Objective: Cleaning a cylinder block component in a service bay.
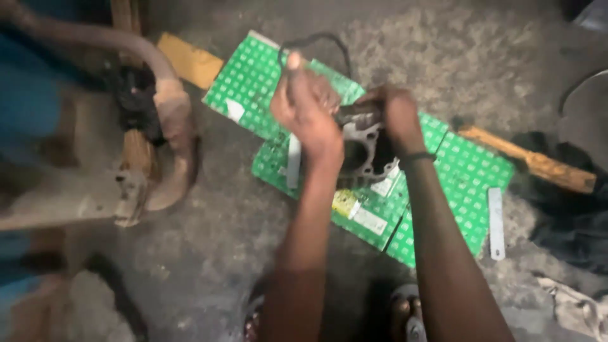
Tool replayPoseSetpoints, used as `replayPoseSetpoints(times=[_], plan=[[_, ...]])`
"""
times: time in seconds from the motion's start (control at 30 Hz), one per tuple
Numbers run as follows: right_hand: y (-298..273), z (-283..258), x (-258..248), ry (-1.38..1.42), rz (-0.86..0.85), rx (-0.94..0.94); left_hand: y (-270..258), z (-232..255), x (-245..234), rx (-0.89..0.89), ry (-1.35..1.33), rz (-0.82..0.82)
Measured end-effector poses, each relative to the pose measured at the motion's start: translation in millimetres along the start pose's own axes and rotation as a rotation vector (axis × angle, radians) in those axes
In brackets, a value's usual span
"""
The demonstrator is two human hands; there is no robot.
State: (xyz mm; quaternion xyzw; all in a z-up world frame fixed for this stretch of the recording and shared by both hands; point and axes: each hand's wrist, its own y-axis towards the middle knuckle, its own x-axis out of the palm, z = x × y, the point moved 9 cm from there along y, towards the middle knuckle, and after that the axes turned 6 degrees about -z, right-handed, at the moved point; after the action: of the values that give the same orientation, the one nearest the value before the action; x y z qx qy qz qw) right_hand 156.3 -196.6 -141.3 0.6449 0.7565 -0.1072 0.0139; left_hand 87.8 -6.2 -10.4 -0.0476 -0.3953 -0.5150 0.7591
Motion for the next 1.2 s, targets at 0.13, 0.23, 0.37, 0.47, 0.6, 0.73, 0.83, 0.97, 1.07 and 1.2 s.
replayPoseSetpoints(times=[0.13, 0.23, 0.37, 0.47, 0.6, 0.73, 0.83, 0.97, 1.07, 1.2], plan=[[-10, -21, -2, -0.163, 0.055, -0.260, -6, 16, 5, -0.022, -0.114, 0.056], [-14, -21, -3, -0.092, 0.057, -0.006, 5, 32, 12, 0.048, -0.190, 0.027], [-11, -11, -5, -0.093, 0.069, -0.047, -14, 3, 8, 0.067, -0.100, 0.065], [8, -2, -3, -0.157, 0.075, -0.118, -14, -3, 8, 0.008, 0.000, 0.076], [-8, -20, -2, -0.547, 0.092, -0.324, -27, 23, 14, 0.056, 0.016, 0.105], [-5, 7, -13, -0.176, 0.082, -0.115, -25, 30, 30, 0.095, -0.138, 0.051], [13, 31, -14, 0.140, 0.056, -0.103, -32, -4, 31, 0.053, -0.027, -0.063], [10, 36, -8, 0.543, 0.038, 0.036, -25, -4, 29, -0.023, 0.059, -0.055], [-4, 26, -3, 0.566, 0.022, 0.084, -10, 25, 31, 0.005, -0.096, -0.026], [-16, 20, -8, 0.613, 0.062, 0.092, -13, 45, 36, 0.109, -0.207, -0.007]])
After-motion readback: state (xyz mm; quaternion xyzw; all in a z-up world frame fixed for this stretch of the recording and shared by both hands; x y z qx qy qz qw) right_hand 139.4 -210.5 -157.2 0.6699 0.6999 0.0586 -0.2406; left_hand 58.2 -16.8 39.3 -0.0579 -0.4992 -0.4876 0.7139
